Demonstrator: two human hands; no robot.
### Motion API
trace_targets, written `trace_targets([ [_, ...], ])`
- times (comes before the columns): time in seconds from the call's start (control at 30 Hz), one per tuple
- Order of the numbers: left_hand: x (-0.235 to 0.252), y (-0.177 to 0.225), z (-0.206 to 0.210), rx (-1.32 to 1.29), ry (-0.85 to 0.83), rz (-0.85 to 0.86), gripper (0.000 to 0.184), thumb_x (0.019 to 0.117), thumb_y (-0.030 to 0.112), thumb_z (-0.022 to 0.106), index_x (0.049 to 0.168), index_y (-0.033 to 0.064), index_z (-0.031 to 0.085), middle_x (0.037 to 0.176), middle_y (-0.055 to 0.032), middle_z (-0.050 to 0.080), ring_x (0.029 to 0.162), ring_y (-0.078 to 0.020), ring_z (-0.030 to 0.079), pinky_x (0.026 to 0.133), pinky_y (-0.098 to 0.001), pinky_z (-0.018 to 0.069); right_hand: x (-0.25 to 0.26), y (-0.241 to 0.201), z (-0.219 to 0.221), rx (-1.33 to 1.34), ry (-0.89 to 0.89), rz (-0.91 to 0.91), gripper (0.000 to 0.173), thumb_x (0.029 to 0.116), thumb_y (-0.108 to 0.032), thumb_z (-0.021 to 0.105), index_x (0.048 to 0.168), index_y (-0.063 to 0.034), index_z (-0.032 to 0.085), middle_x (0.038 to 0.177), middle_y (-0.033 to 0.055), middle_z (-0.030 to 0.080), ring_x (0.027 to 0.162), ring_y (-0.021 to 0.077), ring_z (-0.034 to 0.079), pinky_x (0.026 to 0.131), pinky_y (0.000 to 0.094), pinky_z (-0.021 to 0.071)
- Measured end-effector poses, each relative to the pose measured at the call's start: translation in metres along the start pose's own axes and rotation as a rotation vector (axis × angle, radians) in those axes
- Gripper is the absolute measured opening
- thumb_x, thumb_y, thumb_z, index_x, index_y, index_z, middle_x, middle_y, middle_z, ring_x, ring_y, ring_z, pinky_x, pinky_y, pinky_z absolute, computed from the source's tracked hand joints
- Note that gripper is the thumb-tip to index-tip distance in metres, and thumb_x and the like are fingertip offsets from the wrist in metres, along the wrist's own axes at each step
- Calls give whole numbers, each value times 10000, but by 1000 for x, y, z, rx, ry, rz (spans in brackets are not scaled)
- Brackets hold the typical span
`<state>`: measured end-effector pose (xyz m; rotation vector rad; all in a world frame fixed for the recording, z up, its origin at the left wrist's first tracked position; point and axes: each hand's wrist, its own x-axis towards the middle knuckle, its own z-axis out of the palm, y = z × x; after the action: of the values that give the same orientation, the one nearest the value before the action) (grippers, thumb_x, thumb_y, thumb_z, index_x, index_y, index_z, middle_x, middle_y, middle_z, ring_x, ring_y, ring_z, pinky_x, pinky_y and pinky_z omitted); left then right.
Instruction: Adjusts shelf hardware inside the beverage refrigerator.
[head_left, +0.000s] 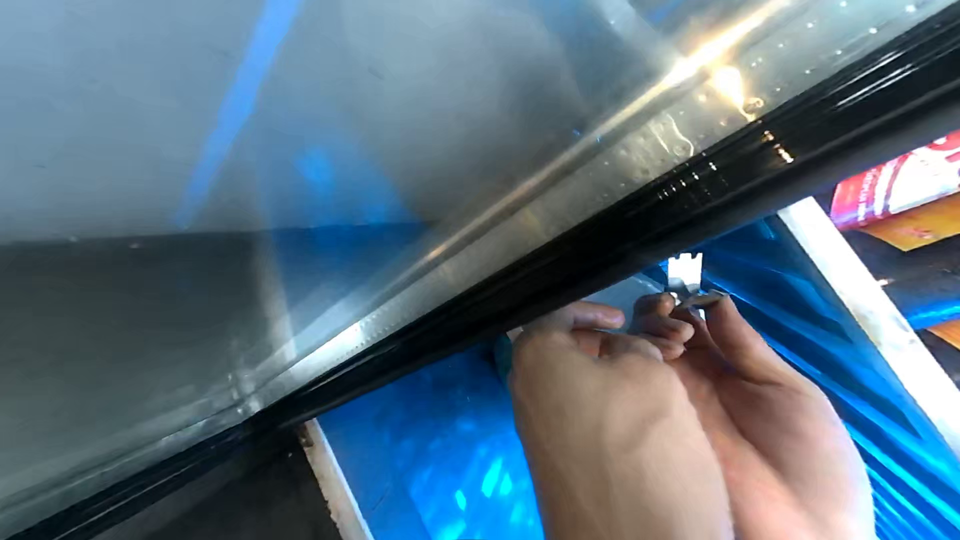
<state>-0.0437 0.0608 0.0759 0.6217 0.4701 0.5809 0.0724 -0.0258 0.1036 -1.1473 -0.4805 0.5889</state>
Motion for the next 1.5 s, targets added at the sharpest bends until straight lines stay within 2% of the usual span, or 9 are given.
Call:
trace_targets([
  [0.1, 3, -11, 10, -105, -2, 22, 50, 919, 8, 698, 953, 43, 711, 659, 20, 642, 568, -19, 587, 532, -177, 482, 2, 0, -3, 43, 46, 1, 296, 1037, -319, 523, 932, -105, 698, 879, 51, 683, 823, 170, 697, 802, 373, 606],
  [0.2, 5, -14, 15, -116, 32, 8, 61, 915, 22, 703, 953, 65, 726, 680, 9, 641, 597, -50, 602, 559, -209, 501, 6, -5, -45, -6, -212, 46, 354, 1079, -370, 439, 1113, -89, 652, 1035, 68, 674, 1014, 188, 677, 898, 386, 566],
  [0.33, 25, -54, 6, 13, 59, 179, 162, 905, 113, 677, 1049, 127, 751, 844, -64, 737, 683, -179, 715, 588, -319, 622, 3, -2, -43, 14, -146, 41, 369, 1090, -370, 413, 1163, -73, 620, 1056, 83, 666, 1044, 193, 667, 961, 395, 545],
  [0.53, 7, -12, 10, 91, 42, 36, 55, 927, 128, 728, 963, 153, 761, 786, 30, 686, 707, -66, 649, 614, -265, 535, -3, 2, -1, -133, 95, 2, 326, 1076, -358, 467, 1126, -82, 635, 1010, 72, 706, 954, 179, 722, 808, 381, 624],
  [0.73, 11, -19, 9, 155, -48, 133, 138, 933, 118, 706, 1064, 148, 738, 872, 44, 695, 663, -42, 646, 590, -214, 561, -4, 5, -30, -243, -35, -2, 479, 1080, -433, 450, 1280, -29, 613, 1146, 144, 700, 1081, 244, 697, 933, 428, 582],
  [0.97, 11, -27, 13, 184, -15, 170, 298, 915, 181, 735, 1202, 128, 677, 895, 18, 699, 707, -67, 668, 617, -258, 578, -15, 1, 16, -436, 233, -119, 359, 1101, -201, 408, 1010, 22, 673, 805, 143, 705, 692, 166, 711, 610, 300, 608],
  [1.1, 13, -31, 15, 139, 3, 181, 73, 954, 184, 695, 999, 135, 725, 733, 43, 682, 594, -55, 639, 545, -235, 552, -16, -3, 13, -605, 207, -119, 400, 1102, -198, 427, 873, 19, 672, 669, 129, 661, 538, 144, 634, 521, 281, 554],
  [1.23, 14, -29, 12, 158, 89, 132, 101, 975, 180, 687, 904, 134, 743, 700, 52, 697, 575, -40, 649, 527, -199, 544, -15, 2, 1, -646, 97, -145, 324, 1090, -236, 457, 1132, -25, 700, 768, 141, 664, 558, 131, 612, 533, 257, 556],
  [1.5, 18, -33, 5, 7, 34, 80, 188, 962, 156, 664, 807, 65, 721, 639, -55, 677, 560, -142, 660, 548, -280, 566, -15, 7, -12, -563, -174, -234, 287, 945, -47, 668, 1232, -41, 685, 814, 135, 679, 653, 117, 643, 646, 258, 586],
])
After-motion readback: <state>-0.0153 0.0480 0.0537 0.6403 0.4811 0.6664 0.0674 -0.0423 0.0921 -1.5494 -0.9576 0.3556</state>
